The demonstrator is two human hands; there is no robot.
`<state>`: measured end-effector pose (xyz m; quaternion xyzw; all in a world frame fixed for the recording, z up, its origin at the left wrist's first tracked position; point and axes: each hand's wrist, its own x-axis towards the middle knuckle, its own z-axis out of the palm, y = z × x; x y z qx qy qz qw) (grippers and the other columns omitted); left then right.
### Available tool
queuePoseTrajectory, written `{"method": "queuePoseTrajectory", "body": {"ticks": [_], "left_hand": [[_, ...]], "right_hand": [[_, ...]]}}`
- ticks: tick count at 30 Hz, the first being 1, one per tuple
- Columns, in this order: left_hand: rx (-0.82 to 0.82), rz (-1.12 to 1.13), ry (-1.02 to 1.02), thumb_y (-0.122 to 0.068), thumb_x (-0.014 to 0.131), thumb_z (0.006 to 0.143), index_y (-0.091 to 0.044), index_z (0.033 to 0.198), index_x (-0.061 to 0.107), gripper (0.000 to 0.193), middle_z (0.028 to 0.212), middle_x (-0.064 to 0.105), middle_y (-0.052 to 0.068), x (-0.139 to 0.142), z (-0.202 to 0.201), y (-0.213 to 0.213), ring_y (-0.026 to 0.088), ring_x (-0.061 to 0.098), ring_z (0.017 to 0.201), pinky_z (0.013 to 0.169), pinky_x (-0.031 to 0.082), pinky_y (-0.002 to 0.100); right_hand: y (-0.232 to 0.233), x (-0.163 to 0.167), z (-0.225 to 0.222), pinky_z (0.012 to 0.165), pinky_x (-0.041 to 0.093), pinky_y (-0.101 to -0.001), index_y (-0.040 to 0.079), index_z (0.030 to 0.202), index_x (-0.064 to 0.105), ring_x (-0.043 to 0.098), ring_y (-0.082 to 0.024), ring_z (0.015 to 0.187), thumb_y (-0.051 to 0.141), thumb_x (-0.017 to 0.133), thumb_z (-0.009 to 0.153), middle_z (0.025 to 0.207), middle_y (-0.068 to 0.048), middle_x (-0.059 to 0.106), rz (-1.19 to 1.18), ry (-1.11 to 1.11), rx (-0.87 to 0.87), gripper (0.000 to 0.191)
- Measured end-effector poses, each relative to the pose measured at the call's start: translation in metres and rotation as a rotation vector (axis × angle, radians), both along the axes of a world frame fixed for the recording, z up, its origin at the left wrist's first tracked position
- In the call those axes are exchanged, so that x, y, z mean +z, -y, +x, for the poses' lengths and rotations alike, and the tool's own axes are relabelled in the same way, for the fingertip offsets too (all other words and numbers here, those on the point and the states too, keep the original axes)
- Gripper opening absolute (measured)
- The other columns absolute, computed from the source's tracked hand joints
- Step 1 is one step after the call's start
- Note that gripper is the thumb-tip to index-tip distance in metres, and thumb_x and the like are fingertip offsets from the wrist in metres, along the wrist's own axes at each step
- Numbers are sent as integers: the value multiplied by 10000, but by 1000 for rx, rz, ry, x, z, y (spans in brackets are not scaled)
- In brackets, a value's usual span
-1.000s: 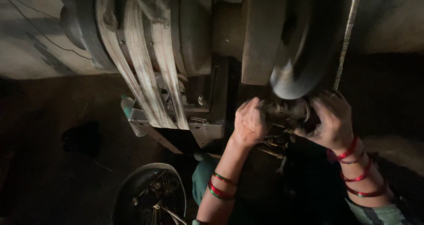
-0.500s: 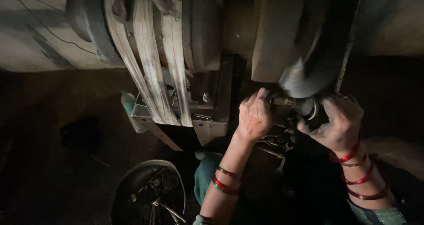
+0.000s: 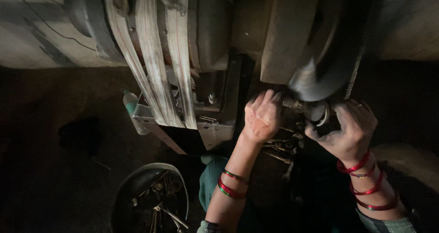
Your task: The person holds small brass fittings against a spinning buffing wheel on a grinding machine, rotating each piece to polish its surfaces. They occasionally pull a piece back to reposition it, set one down, and pick up the next part to continue polishing.
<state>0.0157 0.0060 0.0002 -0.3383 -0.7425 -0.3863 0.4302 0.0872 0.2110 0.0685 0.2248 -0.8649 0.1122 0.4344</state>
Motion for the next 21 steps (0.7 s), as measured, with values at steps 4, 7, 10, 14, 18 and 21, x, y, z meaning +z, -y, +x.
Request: {"method": "queuePoseTrajectory", "body": {"ticks": [4,7,10,14,18,21], "left_hand": [[33,-11,50,-67,670,841,60,1159,558,360,1126,660,247,-3,-6,-3,398,674,910,756,565,475],[25,17,14,-59,661,843,42,1135,547,329,1152,660,229,-5,-9,-1,409,688,984,845,590,474],[31,4,-3,-24,654,825,43,1139,556,336,1167,671,228,-3,-8,3,399,692,980,843,591,468],[-13,4,-42,-57,714,787,49,1101,554,368,1032,647,219,2,2,14,399,671,863,707,546,473],[-60,14,-103,-68,759,836,70,1147,571,388,934,599,170,8,13,27,368,621,813,679,496,480],[-24,29,-103,-109,733,784,20,1105,621,363,943,602,179,12,23,33,381,634,881,731,517,471]], "right_hand": [[2,-1,-4,619,483,-368,0,875,595,625,-259,658,563,726,928,787,-109,623,-2,40,10,580],[6,-2,-5,603,492,-352,-17,899,612,633,-251,664,564,721,917,794,-107,633,-40,53,24,592],[10,-2,-3,628,526,-340,-4,913,632,660,-233,672,551,715,940,810,-91,648,-82,101,52,561],[14,-1,1,713,569,-337,-7,957,641,700,-244,769,582,696,950,857,-108,680,-87,77,114,592],[14,0,5,743,580,-367,-56,1015,659,715,-278,808,645,663,906,924,-151,696,-57,10,161,710],[9,2,8,766,585,-422,-69,1000,660,719,-321,862,644,702,893,921,-169,711,50,-96,131,722]]}}
